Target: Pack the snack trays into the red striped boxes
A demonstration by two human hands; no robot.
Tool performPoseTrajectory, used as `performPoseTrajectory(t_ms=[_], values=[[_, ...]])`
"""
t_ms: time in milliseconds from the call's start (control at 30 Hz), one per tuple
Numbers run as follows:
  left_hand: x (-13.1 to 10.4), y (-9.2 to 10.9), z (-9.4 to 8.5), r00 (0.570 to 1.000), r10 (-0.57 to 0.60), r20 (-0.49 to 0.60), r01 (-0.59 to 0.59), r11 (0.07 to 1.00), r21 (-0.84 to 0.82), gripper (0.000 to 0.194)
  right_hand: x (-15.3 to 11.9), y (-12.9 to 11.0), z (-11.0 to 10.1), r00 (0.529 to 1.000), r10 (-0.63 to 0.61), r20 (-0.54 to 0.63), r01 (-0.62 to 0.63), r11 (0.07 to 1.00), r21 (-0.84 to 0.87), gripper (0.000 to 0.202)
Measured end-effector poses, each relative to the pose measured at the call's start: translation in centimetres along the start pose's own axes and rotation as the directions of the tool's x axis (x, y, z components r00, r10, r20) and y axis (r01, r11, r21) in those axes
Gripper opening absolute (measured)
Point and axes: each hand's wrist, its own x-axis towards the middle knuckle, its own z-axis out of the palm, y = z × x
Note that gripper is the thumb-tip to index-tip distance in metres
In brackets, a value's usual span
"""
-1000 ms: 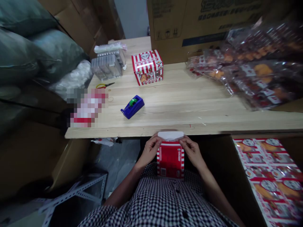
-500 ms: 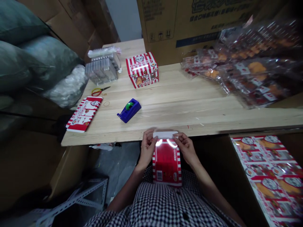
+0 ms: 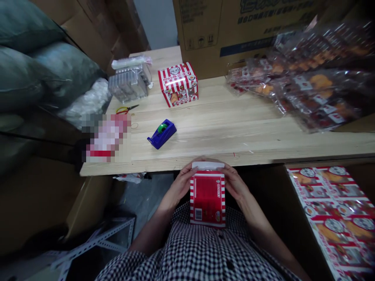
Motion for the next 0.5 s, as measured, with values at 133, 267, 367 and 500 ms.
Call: performPoseTrajectory(t_ms=[133,267,367,500], values=[[-0.4,0.1,0.2,0.999,-0.042,-0.032,0.038,0.994,-0.107,0.04,-0.6,0.2,-0.3,0.998,0.061,-0.034,-0.058,0.995,0.086,0.026],[-0.4,0.0,0.3,0.993,-0.025,-0.115,0.015,0.996,-0.093,0.028,-1.1,0.6,-0.4,0.983,0.096,-0.155,-0.064,0.978,0.197,0.026],[-0.5,0.0,0.4,0.988,0.014,-0.157,-0.025,0.997,-0.071,0.024,-1.4,0.5,-0.3,0.984,0.101,-0.15,-0.068,0.975,0.21,0.024],[-0.4,0.6,0.1,0.989,-0.059,-0.133,0.05,0.997,-0.064,0.025,-1.5,0.6,-0.2,0.986,0.092,-0.139,-0.065,0.98,0.189,0.02]])
